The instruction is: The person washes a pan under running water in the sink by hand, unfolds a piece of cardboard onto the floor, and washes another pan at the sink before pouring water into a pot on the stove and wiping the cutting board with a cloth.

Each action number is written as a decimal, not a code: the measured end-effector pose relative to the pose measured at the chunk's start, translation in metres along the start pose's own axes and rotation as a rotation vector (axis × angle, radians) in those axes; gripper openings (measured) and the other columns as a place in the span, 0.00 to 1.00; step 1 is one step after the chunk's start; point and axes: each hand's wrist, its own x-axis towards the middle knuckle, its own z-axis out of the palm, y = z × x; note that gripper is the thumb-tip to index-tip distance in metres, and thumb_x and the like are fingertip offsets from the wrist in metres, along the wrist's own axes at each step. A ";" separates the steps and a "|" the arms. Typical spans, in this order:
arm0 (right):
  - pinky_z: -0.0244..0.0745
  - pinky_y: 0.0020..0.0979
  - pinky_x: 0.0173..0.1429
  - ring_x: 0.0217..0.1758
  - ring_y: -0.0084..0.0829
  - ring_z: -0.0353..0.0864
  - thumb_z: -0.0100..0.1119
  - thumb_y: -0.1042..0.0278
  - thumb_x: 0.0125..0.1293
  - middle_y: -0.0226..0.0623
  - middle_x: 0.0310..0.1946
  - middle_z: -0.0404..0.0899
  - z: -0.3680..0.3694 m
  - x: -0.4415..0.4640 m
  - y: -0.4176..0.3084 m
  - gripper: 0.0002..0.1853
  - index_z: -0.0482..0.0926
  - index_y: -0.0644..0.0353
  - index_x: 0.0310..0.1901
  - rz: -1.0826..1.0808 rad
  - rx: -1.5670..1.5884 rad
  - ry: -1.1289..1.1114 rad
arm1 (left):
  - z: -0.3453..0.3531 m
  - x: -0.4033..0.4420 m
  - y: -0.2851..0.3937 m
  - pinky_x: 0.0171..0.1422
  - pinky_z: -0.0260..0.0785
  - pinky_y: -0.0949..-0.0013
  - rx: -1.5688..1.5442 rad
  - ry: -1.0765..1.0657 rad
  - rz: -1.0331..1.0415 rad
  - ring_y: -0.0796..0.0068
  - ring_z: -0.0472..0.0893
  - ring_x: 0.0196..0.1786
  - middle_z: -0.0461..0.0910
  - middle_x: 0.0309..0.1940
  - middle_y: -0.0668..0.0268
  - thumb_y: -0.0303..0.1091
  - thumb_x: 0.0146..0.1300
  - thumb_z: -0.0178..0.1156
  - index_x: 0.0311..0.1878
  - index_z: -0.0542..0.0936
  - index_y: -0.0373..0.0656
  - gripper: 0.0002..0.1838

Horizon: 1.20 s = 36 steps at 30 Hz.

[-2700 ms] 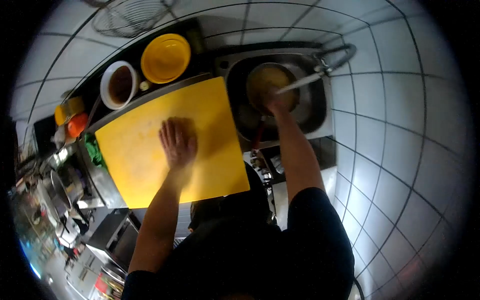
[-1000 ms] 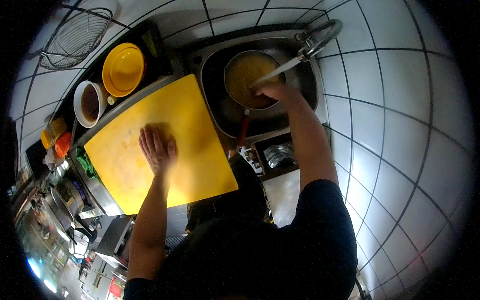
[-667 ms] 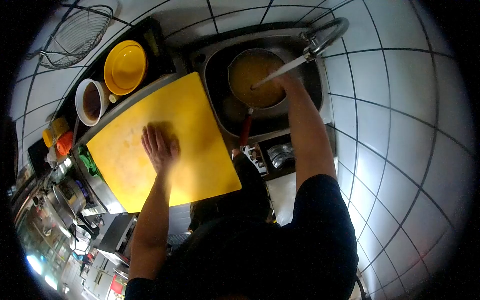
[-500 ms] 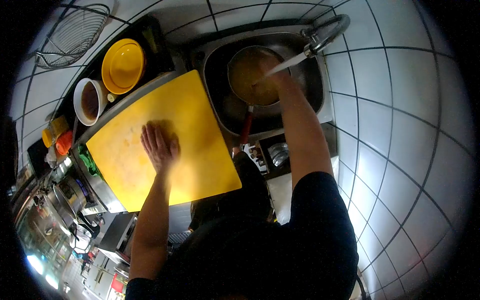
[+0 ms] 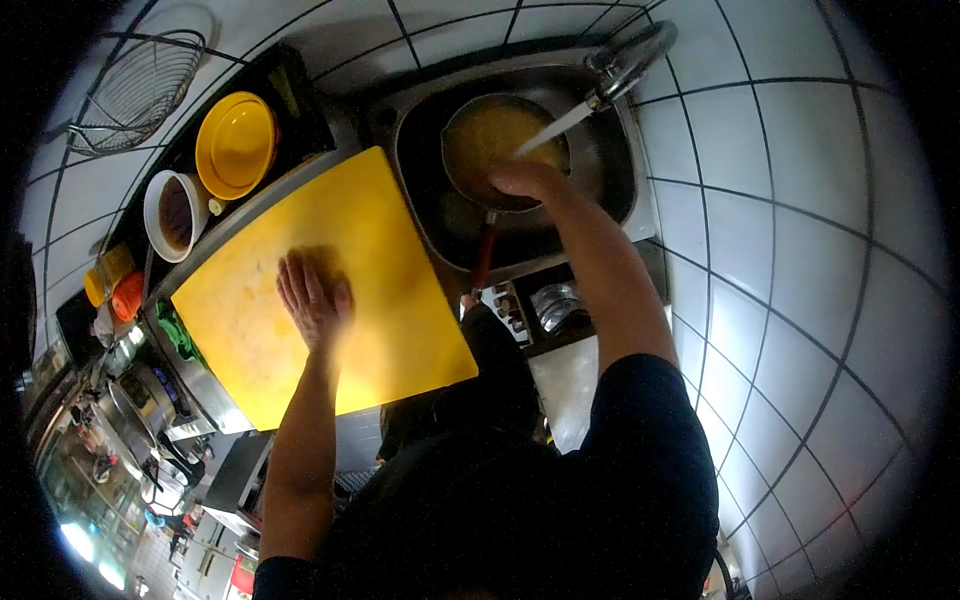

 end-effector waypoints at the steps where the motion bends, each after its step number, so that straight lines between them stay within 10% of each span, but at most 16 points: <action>1: 0.68 0.39 0.67 0.61 0.44 0.76 0.48 0.68 0.72 0.45 0.61 0.76 -0.004 -0.016 -0.007 0.21 0.74 0.59 0.64 0.006 0.067 -0.022 | 0.000 0.000 -0.001 0.81 0.41 0.41 -0.002 0.005 0.003 0.39 0.52 0.79 0.56 0.76 0.42 0.51 0.70 0.52 0.73 0.62 0.32 0.38; 15: 0.72 0.40 0.67 0.64 0.48 0.75 0.55 0.65 0.68 0.45 0.61 0.77 -0.088 -0.042 -0.060 0.23 0.75 0.53 0.65 -0.100 -0.620 0.171 | 0.003 -0.003 -0.004 0.81 0.41 0.40 -0.007 0.012 0.015 0.39 0.52 0.79 0.56 0.76 0.42 0.51 0.71 0.51 0.73 0.62 0.32 0.38; 18: 0.71 0.43 0.69 0.67 0.46 0.73 0.55 0.60 0.68 0.43 0.63 0.75 -0.068 0.006 -0.020 0.24 0.74 0.51 0.66 -0.663 -0.862 0.628 | 0.003 -0.003 -0.004 0.81 0.40 0.40 -0.009 0.002 0.008 0.39 0.51 0.79 0.55 0.76 0.42 0.51 0.70 0.51 0.73 0.61 0.32 0.38; 27: 0.66 0.45 0.74 0.72 0.47 0.67 0.51 0.51 0.72 0.44 0.70 0.68 -0.066 0.006 0.003 0.27 0.71 0.54 0.67 -0.377 -0.956 0.406 | 0.002 -0.002 -0.001 0.81 0.40 0.40 -0.008 -0.008 -0.006 0.39 0.52 0.79 0.55 0.76 0.43 0.49 0.69 0.53 0.75 0.60 0.34 0.38; 33: 0.67 0.42 0.73 0.68 0.44 0.72 0.50 0.57 0.76 0.43 0.70 0.70 -0.063 -0.065 -0.033 0.23 0.73 0.54 0.68 0.062 0.908 0.165 | 0.001 -0.002 -0.002 0.81 0.41 0.40 -0.015 0.006 0.007 0.40 0.52 0.79 0.56 0.76 0.43 0.49 0.69 0.53 0.74 0.61 0.34 0.38; 36: 0.69 0.41 0.72 0.66 0.43 0.74 0.47 0.61 0.76 0.45 0.68 0.72 -0.041 -0.041 -0.002 0.22 0.72 0.58 0.67 -0.018 0.092 0.160 | 0.000 -0.002 0.000 0.81 0.41 0.41 -0.007 0.007 0.005 0.40 0.53 0.79 0.56 0.76 0.43 0.50 0.70 0.53 0.74 0.61 0.33 0.37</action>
